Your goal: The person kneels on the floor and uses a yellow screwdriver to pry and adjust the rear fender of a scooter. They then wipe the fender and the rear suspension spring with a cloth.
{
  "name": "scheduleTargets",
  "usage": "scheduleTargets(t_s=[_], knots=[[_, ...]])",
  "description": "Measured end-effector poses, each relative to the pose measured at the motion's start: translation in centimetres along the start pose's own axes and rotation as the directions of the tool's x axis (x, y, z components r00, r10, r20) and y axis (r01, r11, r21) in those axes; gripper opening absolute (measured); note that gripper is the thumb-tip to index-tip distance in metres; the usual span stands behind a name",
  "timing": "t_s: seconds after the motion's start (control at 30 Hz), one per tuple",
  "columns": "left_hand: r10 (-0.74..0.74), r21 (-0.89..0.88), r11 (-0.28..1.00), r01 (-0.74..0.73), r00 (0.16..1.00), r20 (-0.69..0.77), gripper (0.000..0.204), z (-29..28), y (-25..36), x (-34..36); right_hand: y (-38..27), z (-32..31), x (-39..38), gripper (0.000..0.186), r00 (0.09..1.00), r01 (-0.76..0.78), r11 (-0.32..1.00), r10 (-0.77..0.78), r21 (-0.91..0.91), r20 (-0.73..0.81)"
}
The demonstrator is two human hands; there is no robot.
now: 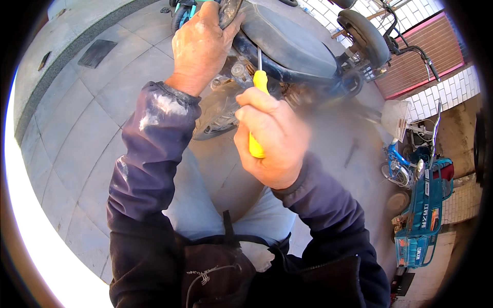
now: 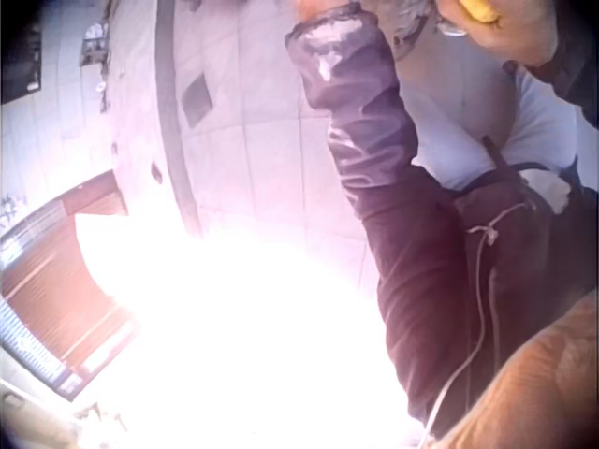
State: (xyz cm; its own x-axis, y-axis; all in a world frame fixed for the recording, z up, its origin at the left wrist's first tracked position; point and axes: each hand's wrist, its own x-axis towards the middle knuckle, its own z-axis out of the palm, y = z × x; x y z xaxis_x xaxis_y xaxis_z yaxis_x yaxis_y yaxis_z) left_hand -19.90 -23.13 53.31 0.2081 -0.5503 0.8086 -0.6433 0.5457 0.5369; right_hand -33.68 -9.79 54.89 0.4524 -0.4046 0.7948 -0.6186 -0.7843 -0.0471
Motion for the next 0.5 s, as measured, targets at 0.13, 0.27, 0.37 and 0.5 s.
scheduleTargets(t_s=[0.13, 0.27, 0.37, 0.5], knots=[[0.036, 0.002, 0.999, -0.036, 0.999, 0.003, 0.035, 0.1, -0.5, -0.1, -0.3, 1.2, -0.3, 0.034, 0.997, -0.034, 0.999, 0.033, -0.009, -0.071], [0.016, 0.051, 0.999, -0.018, 0.999, 0.038, 0.038, -0.1, -0.8, 0.2, -0.2, 1.1, -0.3, 0.031, 0.994, -0.051, 0.998, 0.055, 0.047, -0.091], [0.059, 0.059, 0.997, -0.059, 0.998, -0.012, 0.029, -0.3, 0.0, 0.2, 0.1, -0.8, 0.2, 0.029, 0.994, -0.086, 0.991, 0.092, 0.104, -0.055], [-0.040, 0.008, 0.999, 0.040, 0.999, 0.012, 0.032, -1.0, 0.8, 0.0, -0.1, -0.4, -0.7, 0.029, 0.994, -0.087, 0.990, 0.094, 0.111, -0.055]])
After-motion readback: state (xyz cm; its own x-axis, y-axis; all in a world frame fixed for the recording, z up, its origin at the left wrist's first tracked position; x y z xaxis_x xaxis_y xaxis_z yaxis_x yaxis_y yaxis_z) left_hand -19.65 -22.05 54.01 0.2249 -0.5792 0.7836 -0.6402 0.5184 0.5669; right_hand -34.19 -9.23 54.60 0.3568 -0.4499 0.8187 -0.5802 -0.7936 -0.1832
